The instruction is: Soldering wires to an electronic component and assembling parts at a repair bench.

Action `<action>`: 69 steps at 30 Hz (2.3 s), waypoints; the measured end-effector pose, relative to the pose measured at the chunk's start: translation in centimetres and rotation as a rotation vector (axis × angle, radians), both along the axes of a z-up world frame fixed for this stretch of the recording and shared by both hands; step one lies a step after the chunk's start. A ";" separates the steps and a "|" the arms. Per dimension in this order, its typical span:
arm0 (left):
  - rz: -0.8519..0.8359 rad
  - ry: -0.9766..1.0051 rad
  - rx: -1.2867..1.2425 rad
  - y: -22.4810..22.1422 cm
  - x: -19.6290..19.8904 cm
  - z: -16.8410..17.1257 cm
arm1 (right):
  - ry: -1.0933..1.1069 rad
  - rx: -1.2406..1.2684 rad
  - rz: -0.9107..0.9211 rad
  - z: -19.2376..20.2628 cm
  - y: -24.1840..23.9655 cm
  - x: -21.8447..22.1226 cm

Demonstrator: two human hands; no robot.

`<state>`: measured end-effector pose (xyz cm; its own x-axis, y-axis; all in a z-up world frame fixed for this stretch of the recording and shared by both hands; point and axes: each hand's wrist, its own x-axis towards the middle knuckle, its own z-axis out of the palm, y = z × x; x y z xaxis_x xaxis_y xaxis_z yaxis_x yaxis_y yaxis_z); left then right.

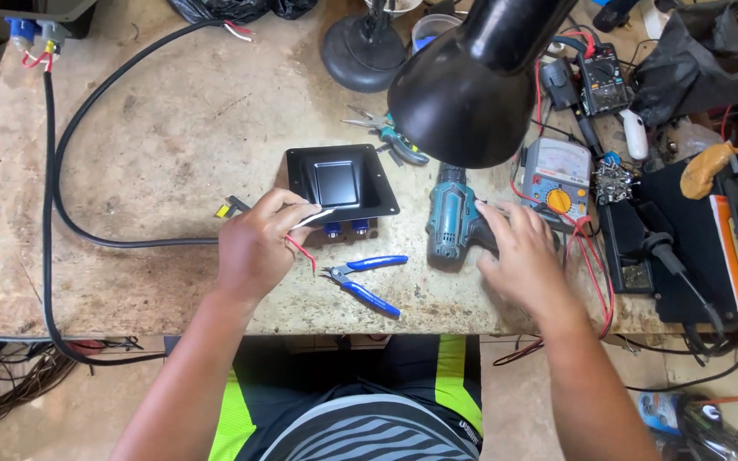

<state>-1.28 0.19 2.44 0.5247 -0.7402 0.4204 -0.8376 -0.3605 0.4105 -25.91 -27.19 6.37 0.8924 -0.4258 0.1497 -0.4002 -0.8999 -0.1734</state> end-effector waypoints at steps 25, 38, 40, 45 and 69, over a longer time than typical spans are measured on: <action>0.058 -0.021 -0.088 -0.3 0.7 -3.9 | -0.178 0.374 0.507 -1.5 -1.6 20.5; 0.019 -0.120 -0.229 -1.2 0.8 -2.8 | -0.149 0.283 0.569 -3.1 -2.4 22.0; 0.023 -0.053 -0.154 -0.8 0.6 -2.3 | -0.277 0.294 0.466 -0.3 -0.9 18.9; 0.073 -0.045 -0.121 0.5 -1.0 -0.4 | -0.561 0.207 0.125 -5.1 -4.3 12.0; -0.301 0.178 -0.371 1.2 -1.9 -6.9 | -0.191 0.238 0.286 -7.5 9.8 2.8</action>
